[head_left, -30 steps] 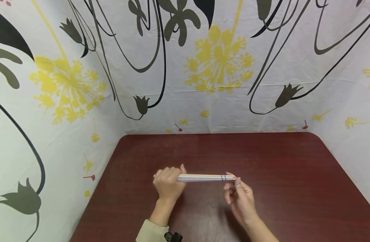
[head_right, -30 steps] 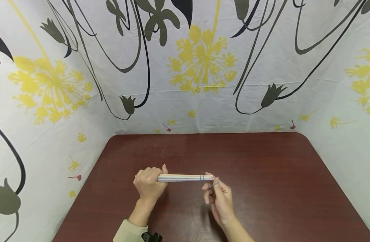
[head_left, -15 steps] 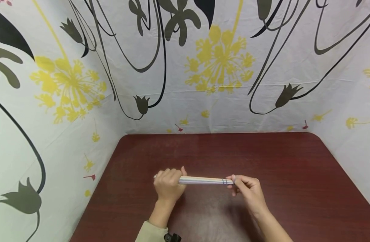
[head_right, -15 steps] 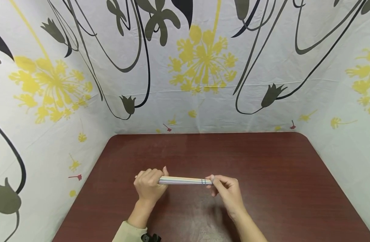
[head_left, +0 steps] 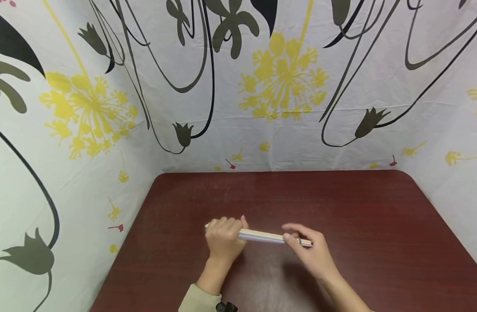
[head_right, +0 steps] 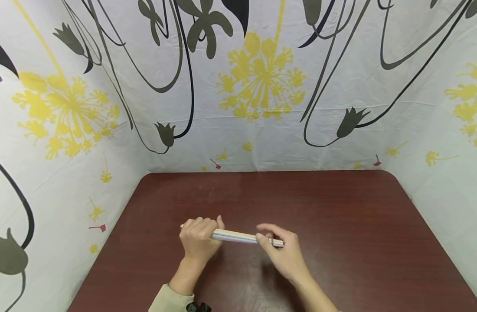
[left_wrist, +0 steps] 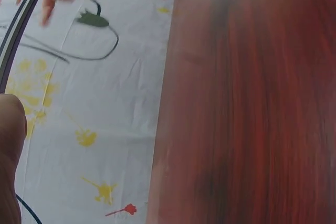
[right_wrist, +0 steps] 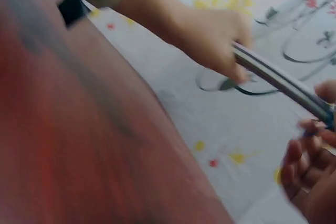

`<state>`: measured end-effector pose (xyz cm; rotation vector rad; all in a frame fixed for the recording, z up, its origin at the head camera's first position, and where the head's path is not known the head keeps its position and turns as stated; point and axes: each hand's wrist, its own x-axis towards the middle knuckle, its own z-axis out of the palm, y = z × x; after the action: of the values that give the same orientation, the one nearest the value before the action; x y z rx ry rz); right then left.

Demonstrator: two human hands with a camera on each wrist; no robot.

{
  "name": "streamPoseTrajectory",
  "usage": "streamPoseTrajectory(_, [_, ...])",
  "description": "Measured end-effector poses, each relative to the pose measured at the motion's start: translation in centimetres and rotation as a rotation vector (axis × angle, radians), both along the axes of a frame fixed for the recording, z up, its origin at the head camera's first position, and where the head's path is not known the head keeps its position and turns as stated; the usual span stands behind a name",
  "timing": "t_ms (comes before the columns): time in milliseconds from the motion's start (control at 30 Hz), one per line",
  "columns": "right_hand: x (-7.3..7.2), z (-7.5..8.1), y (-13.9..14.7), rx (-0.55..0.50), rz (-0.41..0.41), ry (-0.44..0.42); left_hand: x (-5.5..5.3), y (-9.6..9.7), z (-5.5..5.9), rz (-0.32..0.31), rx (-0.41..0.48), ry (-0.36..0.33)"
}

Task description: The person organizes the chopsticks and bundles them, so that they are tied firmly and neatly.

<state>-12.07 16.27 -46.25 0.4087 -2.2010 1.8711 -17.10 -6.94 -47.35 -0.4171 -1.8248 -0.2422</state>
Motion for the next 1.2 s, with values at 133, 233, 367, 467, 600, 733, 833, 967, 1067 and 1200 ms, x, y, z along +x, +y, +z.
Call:
streamPoseTrajectory(133, [0.3,-0.2,-0.2,-0.162,0.046,0.044,0.1,0.2,0.2,0.005,0.014,-0.014])
streamPoseTrajectory(233, [0.3,-0.3,0.0,-0.275,0.074,0.159,0.2,-0.1,0.3,0.027,0.032,-0.033])
streamPoseTrajectory(367, [0.2,-0.4,0.4,-0.355,0.152,0.301,0.3,-0.5,0.4,0.042,0.038,-0.051])
streamPoseTrajectory(467, [0.1,-0.4,0.5,-0.384,0.181,0.34,0.3,-0.6,0.3,0.042,0.036,-0.057])
streamPoseTrajectory(600, [0.1,-0.2,0.6,-0.367,0.167,0.349,0.4,-0.7,0.3,0.039,0.035,-0.064])
streamPoseTrajectory(733, [0.0,0.1,0.9,-0.29,0.168,0.349,0.4,-0.5,0.3,0.039,0.039,-0.062])
streamPoseTrajectory(833, [-0.2,0.2,1.1,-0.172,0.186,0.347,0.4,-0.1,0.3,0.03,0.029,-0.053])
streamPoseTrajectory(967, [-0.5,0.2,1.1,0.0,0.171,0.324,0.5,0.5,0.3,0.011,0.003,-0.054])
streamPoseTrajectory(1067, [-0.6,0.0,1.3,0.061,0.157,0.319,0.6,0.7,0.2,0.008,0.0,-0.059])
streamPoseTrajectory(1200, [-0.5,-0.1,1.9,-0.006,0.175,0.34,0.7,0.5,0.1,0.016,-0.001,-0.064])
